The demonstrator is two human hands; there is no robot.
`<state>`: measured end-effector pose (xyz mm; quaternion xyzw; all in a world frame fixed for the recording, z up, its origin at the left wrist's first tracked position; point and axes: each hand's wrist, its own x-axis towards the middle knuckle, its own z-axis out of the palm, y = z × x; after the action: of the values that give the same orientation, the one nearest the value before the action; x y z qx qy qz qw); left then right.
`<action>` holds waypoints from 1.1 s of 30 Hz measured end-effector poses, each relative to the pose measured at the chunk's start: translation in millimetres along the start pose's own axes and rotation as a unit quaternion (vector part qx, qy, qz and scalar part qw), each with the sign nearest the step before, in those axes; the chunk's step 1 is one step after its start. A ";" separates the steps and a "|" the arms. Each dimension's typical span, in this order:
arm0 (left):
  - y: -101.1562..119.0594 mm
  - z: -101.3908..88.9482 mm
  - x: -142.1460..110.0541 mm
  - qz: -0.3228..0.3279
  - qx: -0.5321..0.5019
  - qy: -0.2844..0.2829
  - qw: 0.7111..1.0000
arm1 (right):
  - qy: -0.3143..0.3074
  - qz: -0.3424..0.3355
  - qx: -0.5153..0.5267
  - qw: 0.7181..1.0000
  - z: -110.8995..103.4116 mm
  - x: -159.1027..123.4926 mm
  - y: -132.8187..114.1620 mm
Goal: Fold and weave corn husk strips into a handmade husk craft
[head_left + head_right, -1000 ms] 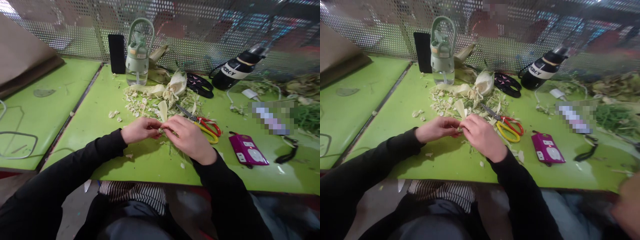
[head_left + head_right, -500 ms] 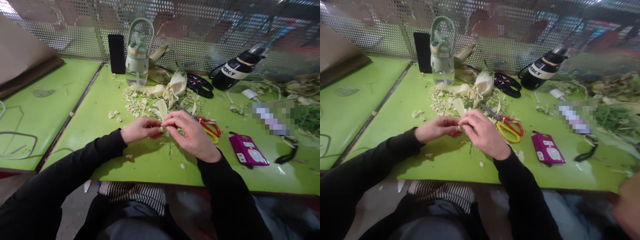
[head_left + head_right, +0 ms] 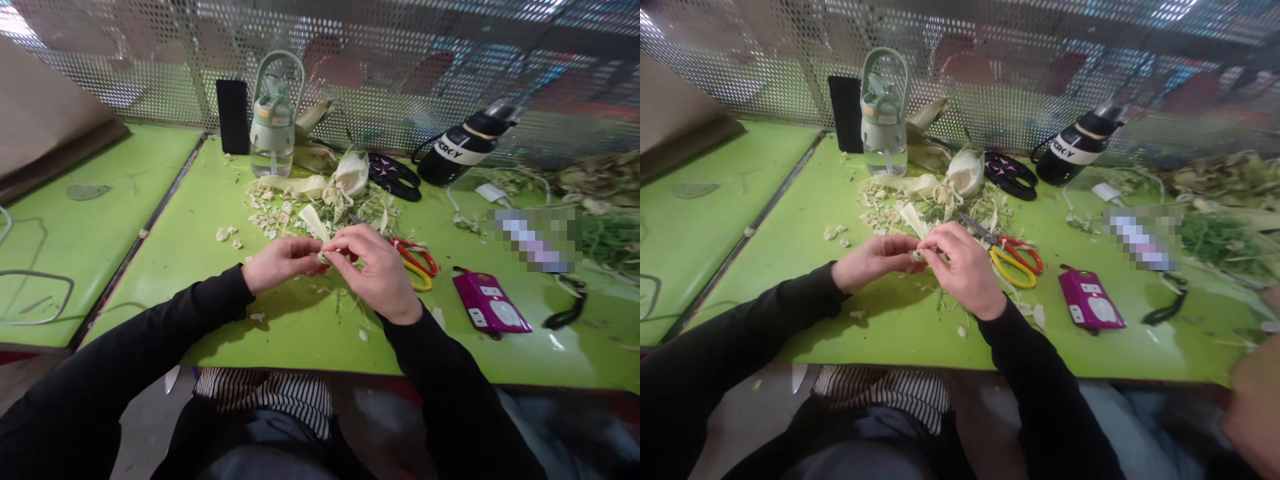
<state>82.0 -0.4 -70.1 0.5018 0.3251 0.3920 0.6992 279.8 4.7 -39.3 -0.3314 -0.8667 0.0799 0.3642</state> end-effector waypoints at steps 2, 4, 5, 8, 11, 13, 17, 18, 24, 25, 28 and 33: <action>-0.2 1.8 -0.4 0.029 -0.028 0.016 0.999 | 0.047 0.007 -0.003 0.999 0.5 -0.5 -2.4; -1.2 3.8 -0.1 0.072 -0.063 0.054 0.994 | 0.082 0.038 -0.003 0.996 3.1 -1.2 -5.7; -2.4 5.0 0.5 0.093 -0.079 0.074 0.990 | 0.072 0.064 0.007 0.995 5.5 -1.6 -7.4; -9.1 8.9 3.0 0.132 -0.113 0.114 0.978 | -0.036 0.177 0.117 0.977 15.5 -2.4 -10.8; -16.0 12.2 4.9 0.138 -0.139 0.129 0.972 | -0.080 0.265 0.238 0.931 23.4 -2.7 -11.6; -17.5 13.5 4.8 0.131 -0.151 0.135 0.970 | -0.074 0.272 0.245 0.928 25.4 -2.8 -11.6; -12.1 15.4 1.6 0.111 -0.147 0.131 0.974 | -0.106 0.219 0.176 0.954 27.9 -4.2 -14.6; -9.8 16.0 0.4 0.111 -0.141 0.127 0.976 | -0.123 0.204 0.162 0.958 29.0 -5.0 -16.0; -1.3 13.9 -3.5 0.146 -0.075 0.126 0.978 | -0.199 0.156 0.148 0.956 29.8 -7.7 -19.4; -1.4 12.1 -2.8 0.151 -0.054 0.122 0.979 | -0.204 0.167 0.154 0.952 27.3 -7.1 -17.6; -1.9 6.2 0.0 0.170 0.038 0.126 0.977 | -0.163 0.239 0.189 0.938 17.5 -4.0 -9.0; 1.8 5.6 -1.3 0.139 0.186 0.154 0.960 | -0.031 0.291 0.270 0.917 9.9 -1.1 -0.6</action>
<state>85.8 -3.7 -66.7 0.5973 0.4227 0.4904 0.4734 273.3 4.7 -46.9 -0.4557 -0.6883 0.4232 0.3736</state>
